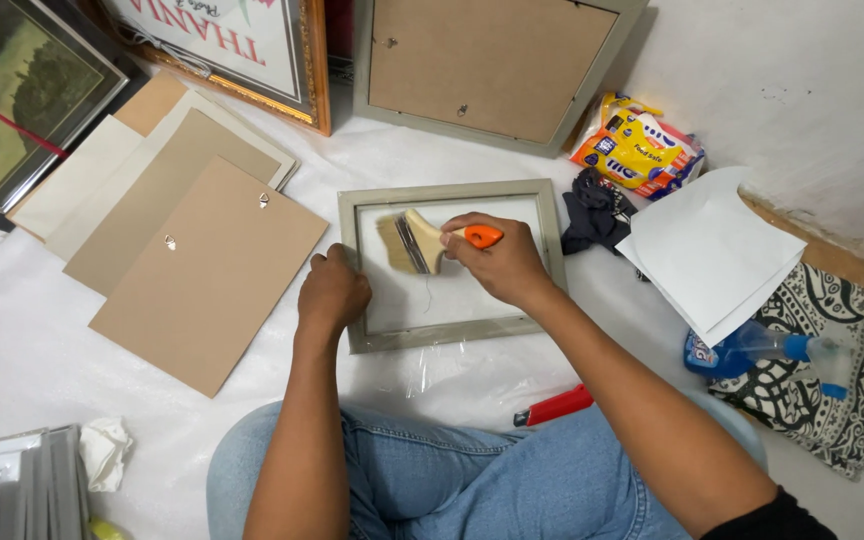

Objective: Cleaning picture frames with a brush and assembling them with artwork and backings

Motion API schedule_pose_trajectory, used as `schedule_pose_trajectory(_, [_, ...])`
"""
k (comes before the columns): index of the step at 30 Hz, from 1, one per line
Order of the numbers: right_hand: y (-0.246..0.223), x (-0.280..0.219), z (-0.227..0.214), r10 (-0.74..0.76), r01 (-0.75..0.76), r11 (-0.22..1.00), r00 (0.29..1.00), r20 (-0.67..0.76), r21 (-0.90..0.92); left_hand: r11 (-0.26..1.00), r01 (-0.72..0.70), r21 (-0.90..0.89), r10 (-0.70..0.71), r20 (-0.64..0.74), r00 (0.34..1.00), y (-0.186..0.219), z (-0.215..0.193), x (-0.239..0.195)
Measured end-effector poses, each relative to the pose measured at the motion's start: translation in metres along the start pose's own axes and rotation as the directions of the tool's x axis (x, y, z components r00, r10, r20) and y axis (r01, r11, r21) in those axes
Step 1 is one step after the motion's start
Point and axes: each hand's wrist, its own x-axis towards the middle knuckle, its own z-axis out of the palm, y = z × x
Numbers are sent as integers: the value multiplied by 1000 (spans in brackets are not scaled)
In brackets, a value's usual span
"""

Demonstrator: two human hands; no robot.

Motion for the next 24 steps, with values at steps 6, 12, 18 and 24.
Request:
schedule_pose_trajectory(6, [53,38,-84,-66,-51,846,978,-199,-531,1000,11,-10,-10,5,1000,-1,1,0])
schedule_pose_trajectory(12, [22,13,-82,5,-66,936,985,-174,-345,1000,22,5,-22,3,1000,2,2,1])
schedule_pose_trajectory(18, [22,21,-71,100,-125,891,992,-80,-436,1000,18,-22,-17,8,1000,1,1,0])
schedule_pose_trajectory(24, [26,17,-92,117,-240,770,964,-238,-591,1000,24,-20,-24,3,1000,0,2,2])
